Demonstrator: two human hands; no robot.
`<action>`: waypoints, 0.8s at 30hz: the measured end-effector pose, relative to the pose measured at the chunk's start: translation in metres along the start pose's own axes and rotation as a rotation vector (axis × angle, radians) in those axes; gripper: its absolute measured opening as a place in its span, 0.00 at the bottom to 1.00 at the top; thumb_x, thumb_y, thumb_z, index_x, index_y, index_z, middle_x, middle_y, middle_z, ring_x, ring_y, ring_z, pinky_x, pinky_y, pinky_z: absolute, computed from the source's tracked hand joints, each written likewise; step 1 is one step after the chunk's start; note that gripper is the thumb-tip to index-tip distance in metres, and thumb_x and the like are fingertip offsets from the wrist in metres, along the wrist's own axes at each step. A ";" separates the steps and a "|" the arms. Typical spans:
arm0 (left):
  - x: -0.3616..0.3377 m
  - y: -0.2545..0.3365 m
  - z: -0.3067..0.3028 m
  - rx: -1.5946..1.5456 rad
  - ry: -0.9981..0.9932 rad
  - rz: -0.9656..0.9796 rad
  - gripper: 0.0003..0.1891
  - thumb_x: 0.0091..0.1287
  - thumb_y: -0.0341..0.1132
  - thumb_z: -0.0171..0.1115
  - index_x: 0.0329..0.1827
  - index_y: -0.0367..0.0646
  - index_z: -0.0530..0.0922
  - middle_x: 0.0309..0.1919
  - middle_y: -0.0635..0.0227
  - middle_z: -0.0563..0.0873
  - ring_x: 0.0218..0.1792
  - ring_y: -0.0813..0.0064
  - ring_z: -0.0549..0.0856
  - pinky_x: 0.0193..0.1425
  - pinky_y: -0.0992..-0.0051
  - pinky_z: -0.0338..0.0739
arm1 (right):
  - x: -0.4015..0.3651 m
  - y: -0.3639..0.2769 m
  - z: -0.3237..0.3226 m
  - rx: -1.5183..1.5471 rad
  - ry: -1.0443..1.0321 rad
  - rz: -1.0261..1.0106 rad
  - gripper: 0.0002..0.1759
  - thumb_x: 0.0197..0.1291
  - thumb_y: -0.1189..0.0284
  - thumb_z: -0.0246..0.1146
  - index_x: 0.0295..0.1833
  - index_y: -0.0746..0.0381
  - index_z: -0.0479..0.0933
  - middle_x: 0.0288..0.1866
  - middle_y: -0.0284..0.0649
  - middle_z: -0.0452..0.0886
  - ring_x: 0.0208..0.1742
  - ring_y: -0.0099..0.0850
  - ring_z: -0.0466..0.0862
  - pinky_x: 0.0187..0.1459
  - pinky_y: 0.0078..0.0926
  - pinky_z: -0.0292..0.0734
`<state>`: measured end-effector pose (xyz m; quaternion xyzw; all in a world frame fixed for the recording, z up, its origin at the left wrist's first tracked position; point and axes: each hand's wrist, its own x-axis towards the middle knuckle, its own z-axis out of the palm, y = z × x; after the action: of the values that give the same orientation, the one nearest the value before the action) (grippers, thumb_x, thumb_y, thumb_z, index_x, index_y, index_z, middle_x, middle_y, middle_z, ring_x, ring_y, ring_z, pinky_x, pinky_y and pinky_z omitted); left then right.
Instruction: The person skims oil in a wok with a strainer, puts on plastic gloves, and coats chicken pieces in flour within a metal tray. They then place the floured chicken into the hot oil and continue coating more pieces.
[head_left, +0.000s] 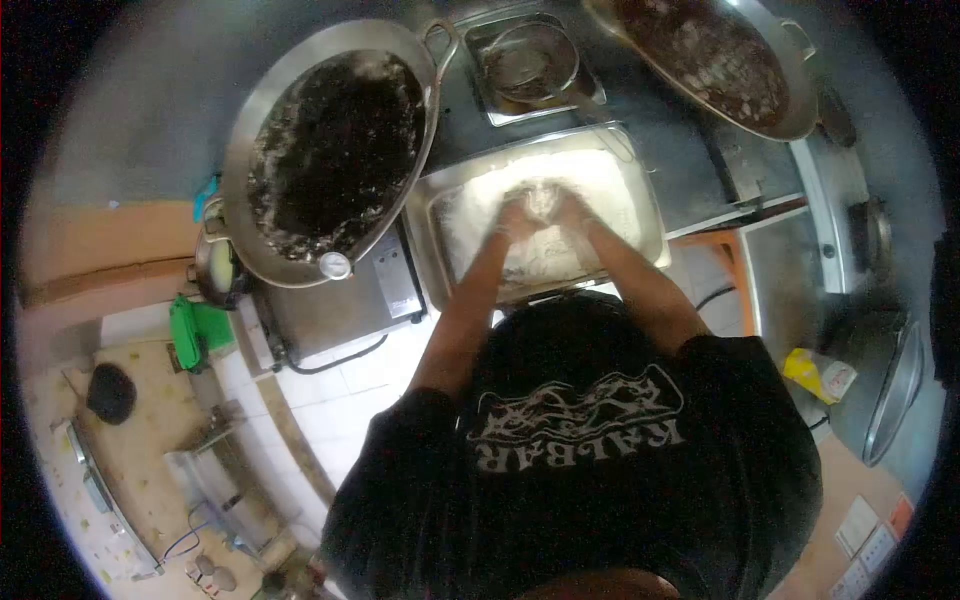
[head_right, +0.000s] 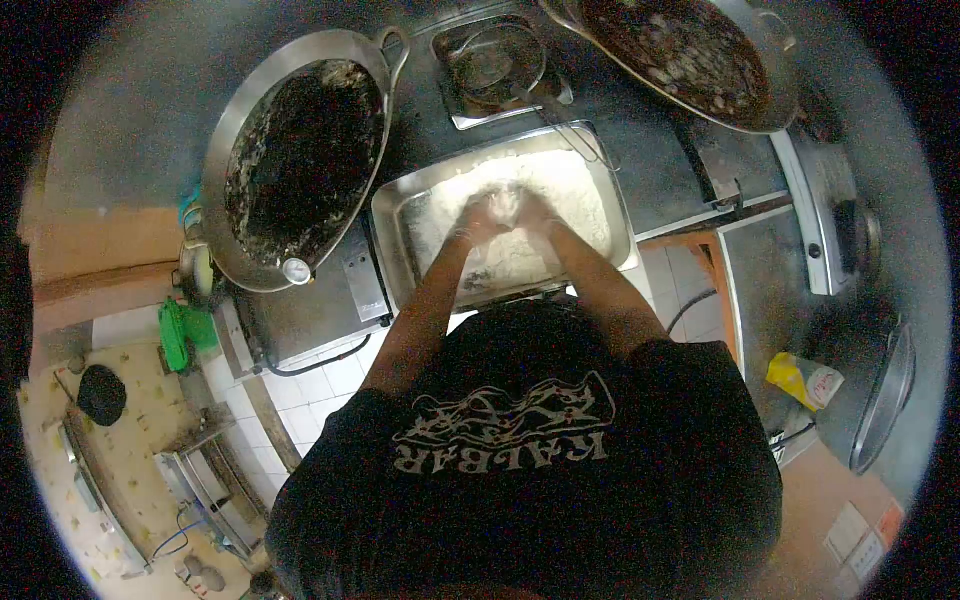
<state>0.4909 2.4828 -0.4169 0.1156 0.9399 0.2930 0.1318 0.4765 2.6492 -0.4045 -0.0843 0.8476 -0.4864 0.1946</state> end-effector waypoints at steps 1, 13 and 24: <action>0.001 0.004 0.000 0.041 -0.047 -0.001 0.40 0.51 0.44 0.73 0.66 0.35 0.66 0.61 0.51 0.75 0.62 0.59 0.74 0.70 0.66 0.66 | -0.001 0.011 0.004 0.149 -0.022 -0.013 0.39 0.42 0.71 0.73 0.62 0.67 0.68 0.51 0.44 0.80 0.50 0.35 0.81 0.55 0.30 0.77; -0.046 0.010 -0.059 -0.301 0.135 -0.140 0.20 0.56 0.42 0.70 0.48 0.39 0.81 0.34 0.59 0.86 0.33 0.72 0.83 0.42 0.74 0.79 | -0.021 0.036 -0.053 -0.215 0.012 -0.267 0.40 0.52 0.75 0.69 0.71 0.63 0.60 0.61 0.44 0.76 0.55 0.29 0.79 0.56 0.24 0.75; -0.081 0.056 -0.122 -0.372 0.060 -0.100 0.16 0.58 0.37 0.71 0.43 0.35 0.83 0.28 0.60 0.87 0.29 0.78 0.83 0.35 0.76 0.80 | -0.108 0.019 -0.086 0.133 0.109 0.157 0.38 0.56 0.62 0.68 0.69 0.66 0.63 0.67 0.53 0.69 0.69 0.41 0.69 0.65 0.33 0.68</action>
<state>0.5363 2.4396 -0.2727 0.0338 0.8777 0.4580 0.1370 0.5407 2.7625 -0.3550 0.0218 0.8268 -0.5287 0.1908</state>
